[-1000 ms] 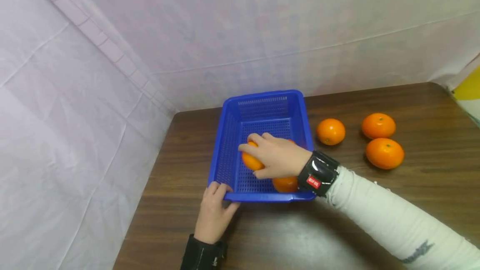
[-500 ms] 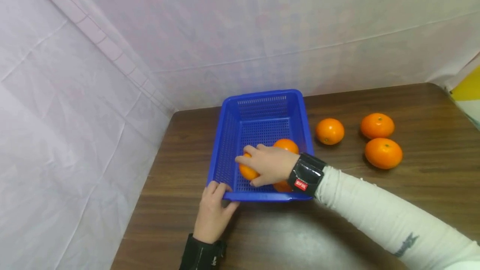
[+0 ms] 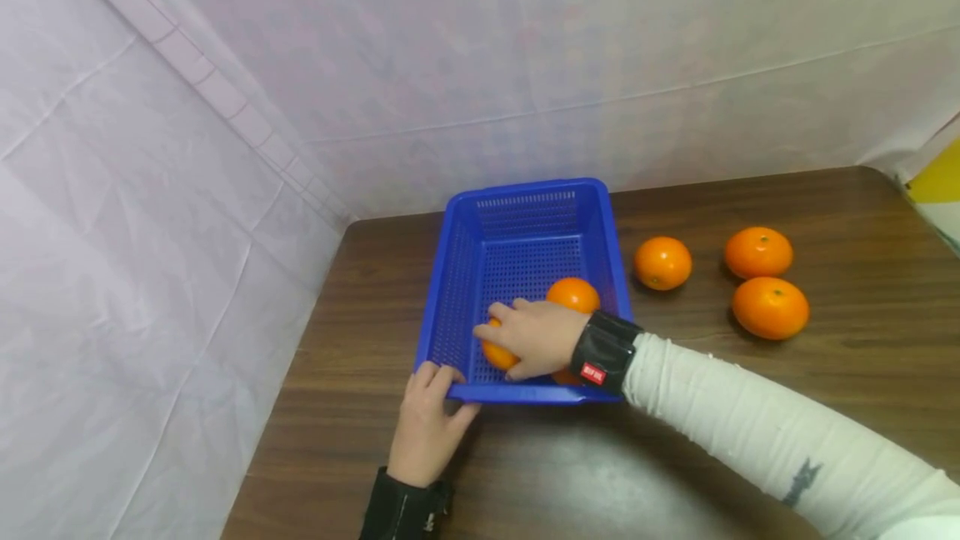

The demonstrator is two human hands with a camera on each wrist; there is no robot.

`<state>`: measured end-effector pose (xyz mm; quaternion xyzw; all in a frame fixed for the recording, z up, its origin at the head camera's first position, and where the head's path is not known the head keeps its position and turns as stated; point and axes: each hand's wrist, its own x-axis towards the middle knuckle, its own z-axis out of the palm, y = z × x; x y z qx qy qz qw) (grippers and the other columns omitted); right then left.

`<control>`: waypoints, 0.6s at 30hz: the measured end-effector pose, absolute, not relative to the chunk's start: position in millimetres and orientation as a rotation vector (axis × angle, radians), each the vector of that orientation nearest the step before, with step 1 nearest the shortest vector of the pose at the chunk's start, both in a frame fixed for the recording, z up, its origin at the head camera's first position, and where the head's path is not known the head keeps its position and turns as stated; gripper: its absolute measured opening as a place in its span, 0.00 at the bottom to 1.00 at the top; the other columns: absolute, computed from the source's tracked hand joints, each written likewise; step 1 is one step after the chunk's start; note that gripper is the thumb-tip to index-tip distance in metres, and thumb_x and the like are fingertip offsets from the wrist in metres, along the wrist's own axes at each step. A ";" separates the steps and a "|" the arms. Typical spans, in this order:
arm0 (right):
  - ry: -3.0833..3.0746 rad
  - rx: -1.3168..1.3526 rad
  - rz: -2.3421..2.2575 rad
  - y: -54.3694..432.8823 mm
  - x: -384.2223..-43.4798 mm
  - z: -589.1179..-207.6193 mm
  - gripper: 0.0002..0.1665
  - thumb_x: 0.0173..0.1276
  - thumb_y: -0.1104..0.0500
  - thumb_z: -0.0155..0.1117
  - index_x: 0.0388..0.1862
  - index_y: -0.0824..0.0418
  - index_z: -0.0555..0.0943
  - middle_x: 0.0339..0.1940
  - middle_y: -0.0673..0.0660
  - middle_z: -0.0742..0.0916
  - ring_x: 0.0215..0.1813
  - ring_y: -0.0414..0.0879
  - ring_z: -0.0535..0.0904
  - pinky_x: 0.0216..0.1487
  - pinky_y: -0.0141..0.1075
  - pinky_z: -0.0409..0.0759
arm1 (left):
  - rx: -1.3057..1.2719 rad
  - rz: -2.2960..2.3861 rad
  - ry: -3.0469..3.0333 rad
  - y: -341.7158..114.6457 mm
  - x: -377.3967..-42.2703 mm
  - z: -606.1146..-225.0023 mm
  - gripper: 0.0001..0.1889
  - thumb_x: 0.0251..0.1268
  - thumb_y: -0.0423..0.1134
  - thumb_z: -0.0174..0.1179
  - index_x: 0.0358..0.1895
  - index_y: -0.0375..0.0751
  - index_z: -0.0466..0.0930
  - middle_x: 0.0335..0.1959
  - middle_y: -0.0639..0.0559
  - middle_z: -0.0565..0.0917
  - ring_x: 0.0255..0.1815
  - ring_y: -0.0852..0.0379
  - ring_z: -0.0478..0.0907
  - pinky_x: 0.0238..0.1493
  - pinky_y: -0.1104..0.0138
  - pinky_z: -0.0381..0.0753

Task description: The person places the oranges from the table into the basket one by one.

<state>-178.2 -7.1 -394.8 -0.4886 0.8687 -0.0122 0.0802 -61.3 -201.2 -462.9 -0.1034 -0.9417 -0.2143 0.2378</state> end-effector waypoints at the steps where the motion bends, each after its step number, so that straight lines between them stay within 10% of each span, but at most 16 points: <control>1: 2.598 -1.465 -0.037 -6.9 -178.5 -395.2 0.43 0.63 0.41 0.71 0.74 0.49 0.69 0.66 0.61 0.78 0.57 0.59 0.80 0.57 0.51 0.81 | -0.282 -0.587 -2.579 -201.2 -61.3 -462.7 0.20 0.42 0.37 0.80 0.34 0.47 0.76 0.33 0.55 0.71 0.35 0.57 0.70 0.37 0.63 0.75; 18: 2.480 -1.372 -0.128 -6.9 -186.3 -403.7 0.46 0.59 0.42 0.74 0.74 0.51 0.69 0.62 0.59 0.79 0.57 0.54 0.80 0.63 0.50 0.77 | -0.272 -0.604 -2.583 -200.9 -62.0 -464.6 0.20 0.42 0.38 0.80 0.33 0.48 0.75 0.32 0.57 0.70 0.35 0.59 0.70 0.37 0.65 0.74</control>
